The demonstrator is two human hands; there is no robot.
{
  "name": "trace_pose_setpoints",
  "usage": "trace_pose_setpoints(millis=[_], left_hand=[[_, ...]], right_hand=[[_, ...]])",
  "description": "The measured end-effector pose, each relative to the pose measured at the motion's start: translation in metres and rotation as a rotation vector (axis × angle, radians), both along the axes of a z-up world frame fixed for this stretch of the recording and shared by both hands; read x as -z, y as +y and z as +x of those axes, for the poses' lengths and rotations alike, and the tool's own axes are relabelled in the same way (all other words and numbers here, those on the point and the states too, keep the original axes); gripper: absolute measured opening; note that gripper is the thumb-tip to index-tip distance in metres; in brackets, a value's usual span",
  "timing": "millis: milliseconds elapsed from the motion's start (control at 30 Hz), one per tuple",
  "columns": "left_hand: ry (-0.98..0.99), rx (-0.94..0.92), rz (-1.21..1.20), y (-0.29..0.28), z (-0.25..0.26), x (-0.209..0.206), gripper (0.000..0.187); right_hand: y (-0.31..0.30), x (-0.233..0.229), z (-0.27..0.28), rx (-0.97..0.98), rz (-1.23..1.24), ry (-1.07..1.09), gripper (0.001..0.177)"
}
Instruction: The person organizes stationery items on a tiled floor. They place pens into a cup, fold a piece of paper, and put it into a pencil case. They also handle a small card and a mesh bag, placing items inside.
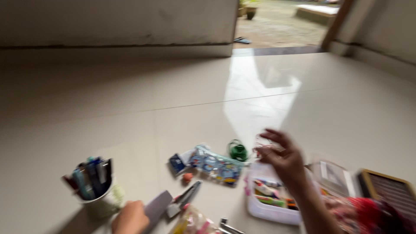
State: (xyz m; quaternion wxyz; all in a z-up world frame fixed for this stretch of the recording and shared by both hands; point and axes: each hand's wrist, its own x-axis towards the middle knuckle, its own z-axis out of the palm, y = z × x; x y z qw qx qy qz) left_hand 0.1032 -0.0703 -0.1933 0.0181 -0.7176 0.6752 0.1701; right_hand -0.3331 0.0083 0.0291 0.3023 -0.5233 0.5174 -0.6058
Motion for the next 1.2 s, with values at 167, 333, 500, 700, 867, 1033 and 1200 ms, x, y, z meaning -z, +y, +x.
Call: trace_pose_setpoints(millis=[167, 333, 500, 700, 867, 1033, 1200], left_hand=[[0.565, -0.369, 0.059, -0.016, -0.031, -0.050, 0.052], [1.335, -0.453, -0.080, 0.018, -0.057, -0.125, 0.046], [1.625, -0.420, -0.115, 0.042, -0.077, -0.167, 0.047], [2.045, -0.391, -0.078, 0.048, -0.068, -0.199, 0.054], [2.121, -0.316, -0.157, 0.050, -0.067, -0.229, 0.063], [1.882, -0.518, -0.190, 0.068, -0.073, -0.255, 0.064], [2.205, -0.306, 0.032, 0.067, -0.084, -0.242, 0.058]], right_hand=[[0.060, -0.014, -0.123, 0.439, 0.196, 0.387, 0.055], [0.112, 0.049, -0.173, 0.536, 0.639, 0.660, 0.051], [0.134, 0.090, -0.165, 0.496, 0.683, 0.612, 0.048], [0.114, 0.042, -0.115, 0.405, 0.403, 0.534, 0.043], [0.066, -0.035, -0.010, 0.162, 0.060, 0.584, 0.040], [0.038, -0.081, 0.097, -0.082, -0.375, 0.758, 0.036], [0.006, -0.126, 0.231, -0.072, -0.714, 0.981, 0.033]])
